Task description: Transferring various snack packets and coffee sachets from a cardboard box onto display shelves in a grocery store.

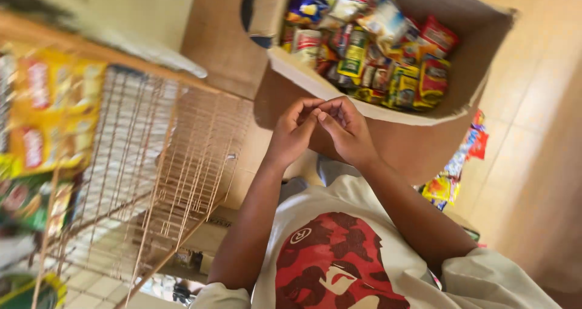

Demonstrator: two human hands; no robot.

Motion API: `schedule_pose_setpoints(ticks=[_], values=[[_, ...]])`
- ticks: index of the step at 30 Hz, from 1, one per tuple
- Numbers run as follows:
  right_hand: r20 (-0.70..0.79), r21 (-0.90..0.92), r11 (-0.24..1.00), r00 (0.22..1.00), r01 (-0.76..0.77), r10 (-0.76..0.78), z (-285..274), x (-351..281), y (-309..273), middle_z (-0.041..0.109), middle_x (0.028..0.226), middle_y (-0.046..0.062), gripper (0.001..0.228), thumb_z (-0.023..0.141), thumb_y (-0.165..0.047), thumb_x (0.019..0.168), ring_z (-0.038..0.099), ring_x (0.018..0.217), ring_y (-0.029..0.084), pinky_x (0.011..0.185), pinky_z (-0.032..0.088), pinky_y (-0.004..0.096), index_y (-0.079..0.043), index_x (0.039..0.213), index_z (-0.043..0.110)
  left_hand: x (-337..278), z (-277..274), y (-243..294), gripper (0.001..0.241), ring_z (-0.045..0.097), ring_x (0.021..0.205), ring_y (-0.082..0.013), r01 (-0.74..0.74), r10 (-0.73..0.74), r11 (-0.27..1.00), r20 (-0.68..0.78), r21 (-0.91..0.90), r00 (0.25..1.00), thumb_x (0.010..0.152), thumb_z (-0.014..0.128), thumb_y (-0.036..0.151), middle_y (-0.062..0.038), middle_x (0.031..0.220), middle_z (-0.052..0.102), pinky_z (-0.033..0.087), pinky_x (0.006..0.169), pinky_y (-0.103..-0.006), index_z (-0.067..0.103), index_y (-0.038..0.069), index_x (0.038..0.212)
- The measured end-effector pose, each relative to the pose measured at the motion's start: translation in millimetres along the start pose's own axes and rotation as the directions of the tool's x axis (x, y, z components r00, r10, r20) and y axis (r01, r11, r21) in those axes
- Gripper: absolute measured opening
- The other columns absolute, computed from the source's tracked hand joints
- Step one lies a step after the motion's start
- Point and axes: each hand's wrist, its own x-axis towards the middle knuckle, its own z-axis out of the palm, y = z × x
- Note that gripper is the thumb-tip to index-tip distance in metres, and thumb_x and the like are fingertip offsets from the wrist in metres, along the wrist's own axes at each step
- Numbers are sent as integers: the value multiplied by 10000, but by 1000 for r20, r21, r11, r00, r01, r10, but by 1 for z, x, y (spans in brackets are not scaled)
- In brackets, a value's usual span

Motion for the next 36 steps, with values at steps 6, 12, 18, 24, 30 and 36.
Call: schedule_pose_setpoints(ticks=[6, 12, 18, 24, 30, 36], values=[[-220, 34, 993, 969, -109, 114, -68, 0, 7, 648, 1005, 4, 143, 623, -128, 1059, 572, 902, 60, 792, 493, 238, -19, 1148, 593, 59, 60, -25, 210, 679, 1010, -123, 95, -102, 994, 122, 60, 987, 1018, 617, 133, -56, 1090, 736, 543, 902, -285, 664, 19, 1187], [-378, -289, 882, 891, -372, 252, -161, 46, 40, 643, 948, 28, 116, 632, -128, 1039, 576, 855, 86, 758, 489, 253, -33, 1104, 642, 148, 84, -95, 188, 726, 1030, -287, -74, -11, 907, 198, 415, 980, 980, 611, 124, -138, 1089, 751, 558, 911, -390, 681, 28, 1125], [-138, -684, 649, 933, -333, 333, -248, 111, 144, 704, 1102, 134, 211, 607, -122, 981, 693, 1047, 272, 933, 530, 354, -38, 1143, 714, 228, 95, -125, 313, 654, 1155, -387, 204, -555, 421, 73, 884, 828, 880, 640, 174, -190, 1219, 696, 513, 970, -484, 711, 83, 1171], [-154, -618, 513, 732, -596, 664, -230, 167, 212, 671, 1240, 196, 491, 647, -129, 878, 688, 1039, 321, 838, 560, 418, -61, 1359, 581, 269, 87, -232, 439, 626, 1274, -354, 263, -768, 213, -5, 941, 641, 843, 672, 217, -208, 1365, 635, 506, 1062, -423, 709, 48, 1246], [-157, -277, 582, 633, -765, 758, -199, 170, 152, 720, 1129, 185, 566, 633, -200, 893, 706, 843, 286, 637, 575, 394, -143, 1437, 487, 274, 90, -240, 494, 526, 1316, -425, 381, -768, 188, -106, 905, 632, 851, 677, 228, -227, 1472, 492, 457, 1043, -491, 648, 65, 1317], [-195, -363, 599, 687, -714, 700, -232, 160, 171, 727, 1065, 120, 378, 685, -308, 944, 729, 911, 276, 793, 577, 422, -140, 1266, 579, 269, 81, -273, 421, 625, 1136, -383, 285, -725, 265, -5, 921, 689, 858, 706, 268, -264, 1298, 573, 523, 947, -442, 692, 29, 1205]])
